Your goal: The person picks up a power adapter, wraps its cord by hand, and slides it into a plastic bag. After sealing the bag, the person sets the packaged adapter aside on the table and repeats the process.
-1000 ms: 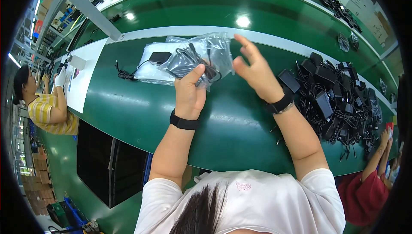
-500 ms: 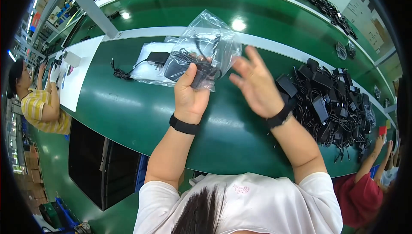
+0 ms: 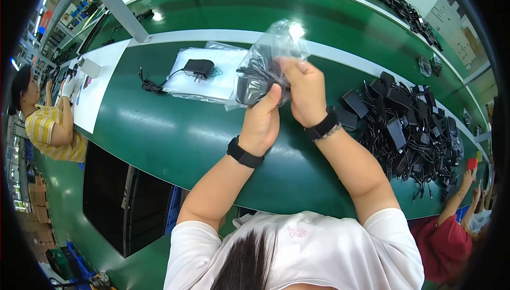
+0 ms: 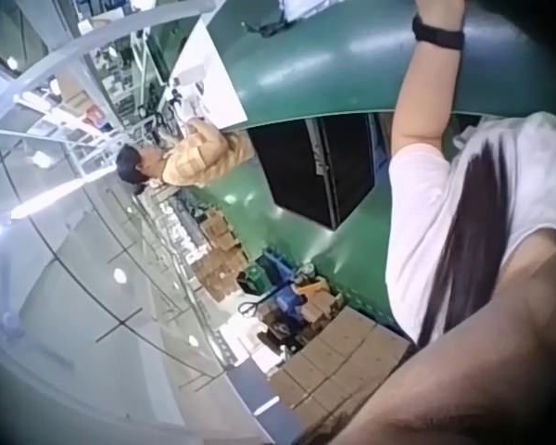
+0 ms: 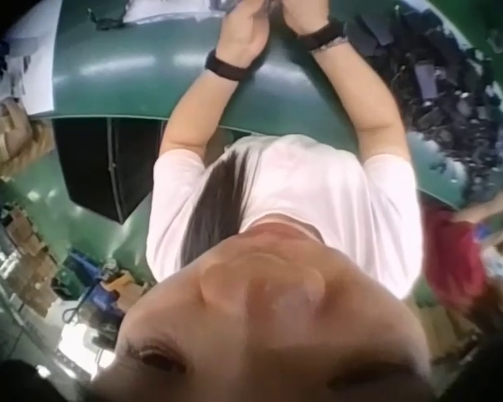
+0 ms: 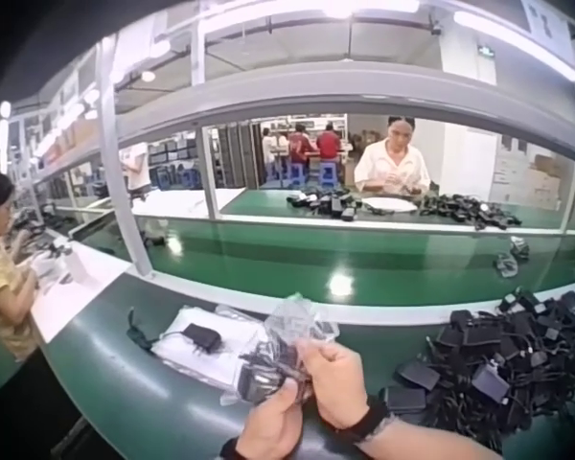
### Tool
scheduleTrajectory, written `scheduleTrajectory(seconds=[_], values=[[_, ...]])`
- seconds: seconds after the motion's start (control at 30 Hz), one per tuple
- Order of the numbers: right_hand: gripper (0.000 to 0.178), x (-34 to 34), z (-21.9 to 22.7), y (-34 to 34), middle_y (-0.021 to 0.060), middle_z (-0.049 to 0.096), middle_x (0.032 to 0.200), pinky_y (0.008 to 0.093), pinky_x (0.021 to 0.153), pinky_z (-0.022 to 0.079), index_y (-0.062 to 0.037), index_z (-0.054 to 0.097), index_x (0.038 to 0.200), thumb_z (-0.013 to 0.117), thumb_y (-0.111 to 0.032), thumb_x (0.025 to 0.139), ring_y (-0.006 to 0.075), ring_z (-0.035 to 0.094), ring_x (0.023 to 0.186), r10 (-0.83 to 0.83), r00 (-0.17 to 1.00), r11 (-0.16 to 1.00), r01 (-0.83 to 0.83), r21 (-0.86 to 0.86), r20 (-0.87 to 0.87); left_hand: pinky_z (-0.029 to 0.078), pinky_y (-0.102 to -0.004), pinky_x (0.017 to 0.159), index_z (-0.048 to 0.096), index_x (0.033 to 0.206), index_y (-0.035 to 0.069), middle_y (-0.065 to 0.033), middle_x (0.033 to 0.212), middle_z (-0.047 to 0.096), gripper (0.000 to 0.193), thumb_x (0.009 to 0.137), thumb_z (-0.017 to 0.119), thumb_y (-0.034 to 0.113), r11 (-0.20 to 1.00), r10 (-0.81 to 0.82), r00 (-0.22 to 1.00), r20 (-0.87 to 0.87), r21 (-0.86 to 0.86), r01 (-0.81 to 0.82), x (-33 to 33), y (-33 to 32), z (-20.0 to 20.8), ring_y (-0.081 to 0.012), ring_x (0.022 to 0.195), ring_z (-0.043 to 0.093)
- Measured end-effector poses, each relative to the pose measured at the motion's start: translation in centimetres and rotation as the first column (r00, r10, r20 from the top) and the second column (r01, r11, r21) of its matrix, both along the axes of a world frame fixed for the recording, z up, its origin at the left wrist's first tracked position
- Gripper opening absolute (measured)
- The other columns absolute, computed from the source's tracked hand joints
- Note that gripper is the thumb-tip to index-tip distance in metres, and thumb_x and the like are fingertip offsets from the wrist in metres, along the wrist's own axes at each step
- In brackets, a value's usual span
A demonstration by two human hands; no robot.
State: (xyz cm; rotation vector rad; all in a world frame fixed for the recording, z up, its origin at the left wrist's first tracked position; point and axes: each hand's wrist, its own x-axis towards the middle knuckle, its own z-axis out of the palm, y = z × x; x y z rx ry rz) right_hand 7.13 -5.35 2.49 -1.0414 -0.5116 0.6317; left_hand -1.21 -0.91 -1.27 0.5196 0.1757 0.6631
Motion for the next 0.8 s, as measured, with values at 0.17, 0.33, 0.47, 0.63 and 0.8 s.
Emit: scheduleTrajectory(seconds=[0.17, 0.33, 0.47, 0.63, 0.8], values=[[0.017, 1.9, 1.7, -0.8, 0.0075, 0.064, 0.078, 0.0205, 0.061, 0.045, 0.0040, 0.062, 0.090, 0.060, -0.012, 0.085, 0.0094, 0.058, 0.069, -0.067, 0.972, 0.998, 0.066, 0.014, 0.224, 0.036, -0.0330, 0.095, 0.030, 0.133, 0.008, -0.0066, 0.120, 0.047, 0.069, 0.075, 0.067, 0.007, 0.995, -0.044, 0.998, 0.034, 0.096, 0.041, -0.9, 1.6, 0.7, -0.0203, 0.112, 0.045], [0.013, 2.4, 2.0, -2.2, 0.0046, 0.064, 0.077, 0.0195, 0.060, 0.044, 0.0032, 0.062, 0.089, 0.062, -0.008, 0.083, 0.0060, 0.055, 0.068, -0.094, 0.743, 0.970, 0.217, -0.106, 0.662, 0.041, -0.0264, 0.084, 0.036, 0.128, 0.004, -0.0095, 0.113, 0.051, 0.049, 0.084, 0.059, 0.009, 0.893, 0.258, 0.963, -0.082, 0.400, -0.206, -1.2, 1.6, 5.6, -0.0136, 0.100, 0.050], [0.015, 1.2, 1.2, -1.9, 0.0063, 0.064, 0.088, 0.0223, 0.070, 0.046, 0.0040, 0.061, 0.093, 0.060, -0.007, 0.083, 0.0077, 0.057, 0.078, -0.057, 0.882, 0.991, 0.105, -0.077, 0.467, 0.044, -0.0206, 0.068, 0.059, 0.093, 0.000, -0.0015, 0.085, 0.059, 0.012, 0.083, 0.060, 0.008, 0.802, 0.297, 0.945, -0.138, 0.574, -0.168, -0.1, 1.5, 5.0, -0.0070, 0.075, 0.053], [0.016, 1.8, 1.3, -1.9, 0.0118, 0.064, 0.096, 0.0263, 0.079, 0.046, 0.0060, 0.060, 0.095, 0.057, -0.005, 0.084, 0.0132, 0.059, 0.085, 0.073, 0.987, 0.992, -0.087, 0.088, 0.144, 0.045, -0.0208, 0.067, 0.059, 0.091, -0.002, -0.0073, 0.098, 0.057, 0.013, 0.078, 0.060, 0.000, 0.750, 0.426, 0.898, -0.111, 0.599, -0.282, -0.1, 1.1, 4.1, -0.0087, 0.076, 0.054], [0.016, 2.8, 2.1, -2.4, 0.0111, 0.064, 0.095, 0.0264, 0.077, 0.046, 0.0039, 0.062, 0.094, 0.055, -0.008, 0.086, 0.0129, 0.058, 0.084, 0.084, 0.970, 0.990, -0.108, 0.090, 0.230, 0.047, -0.0248, 0.070, 0.061, 0.081, -0.002, -0.0105, 0.092, 0.059, 0.012, 0.071, 0.062, -0.007, 0.879, 0.296, 0.935, -0.195, 0.438, -0.186, -1.4, 3.3, 3.5, -0.0150, 0.077, 0.057]])
